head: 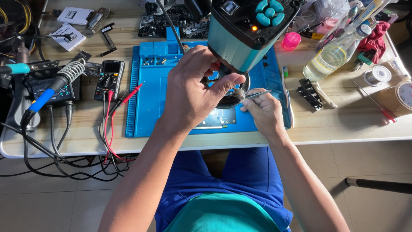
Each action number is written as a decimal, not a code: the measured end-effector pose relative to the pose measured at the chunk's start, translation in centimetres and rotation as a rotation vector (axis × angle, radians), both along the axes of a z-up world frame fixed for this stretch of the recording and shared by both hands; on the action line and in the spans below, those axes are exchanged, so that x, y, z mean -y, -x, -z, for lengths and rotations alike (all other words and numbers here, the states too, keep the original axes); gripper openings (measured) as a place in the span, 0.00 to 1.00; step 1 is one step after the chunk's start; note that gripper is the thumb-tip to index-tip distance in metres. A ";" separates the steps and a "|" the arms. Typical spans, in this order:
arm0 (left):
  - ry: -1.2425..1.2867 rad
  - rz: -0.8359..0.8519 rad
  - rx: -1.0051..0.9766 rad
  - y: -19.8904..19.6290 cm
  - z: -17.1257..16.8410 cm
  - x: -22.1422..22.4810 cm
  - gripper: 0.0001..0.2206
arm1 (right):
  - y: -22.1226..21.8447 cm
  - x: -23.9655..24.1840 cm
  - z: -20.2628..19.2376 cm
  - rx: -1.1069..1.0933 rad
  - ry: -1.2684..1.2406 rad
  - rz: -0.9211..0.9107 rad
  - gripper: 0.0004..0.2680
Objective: Using a hot air rework station and tweezers to reflow or replace components on a circuit board.
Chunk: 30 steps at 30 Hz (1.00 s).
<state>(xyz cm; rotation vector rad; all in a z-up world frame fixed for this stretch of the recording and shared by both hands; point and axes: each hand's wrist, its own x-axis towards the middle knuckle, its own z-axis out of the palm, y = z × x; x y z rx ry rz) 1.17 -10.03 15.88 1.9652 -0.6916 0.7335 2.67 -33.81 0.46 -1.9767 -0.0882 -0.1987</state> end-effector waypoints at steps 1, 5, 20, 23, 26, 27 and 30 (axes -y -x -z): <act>0.005 -0.001 0.006 0.0 0.1 0.0 0.14 | 0.0 0.0 0.1 0.000 0.000 0.001 0.06; 0.003 -0.003 0.010 0.0 0.2 0.1 0.14 | 0.0 0.1 0.1 0.013 0.011 -0.008 0.06; 0.029 -0.018 0.010 0.2 -0.3 0.2 0.14 | -0.2 0.2 0.6 0.049 0.017 -0.023 0.07; 0.035 -0.017 0.012 0.1 -0.3 0.2 0.14 | 0.0 0.1 0.0 0.009 0.036 0.000 0.06; 0.035 -0.026 0.008 0.3 -0.6 0.1 0.15 | 0.3 -0.1 -0.8 -0.006 0.019 -0.004 0.06; 0.035 -0.027 0.004 0.4 -0.5 0.0 0.15 | 0.3 -0.1 -0.7 -0.011 0.019 -0.004 0.06; 0.043 -0.006 0.023 0.4 -0.4 -0.4 0.14 | 0.4 0.0 -0.6 0.013 0.005 -0.014 0.06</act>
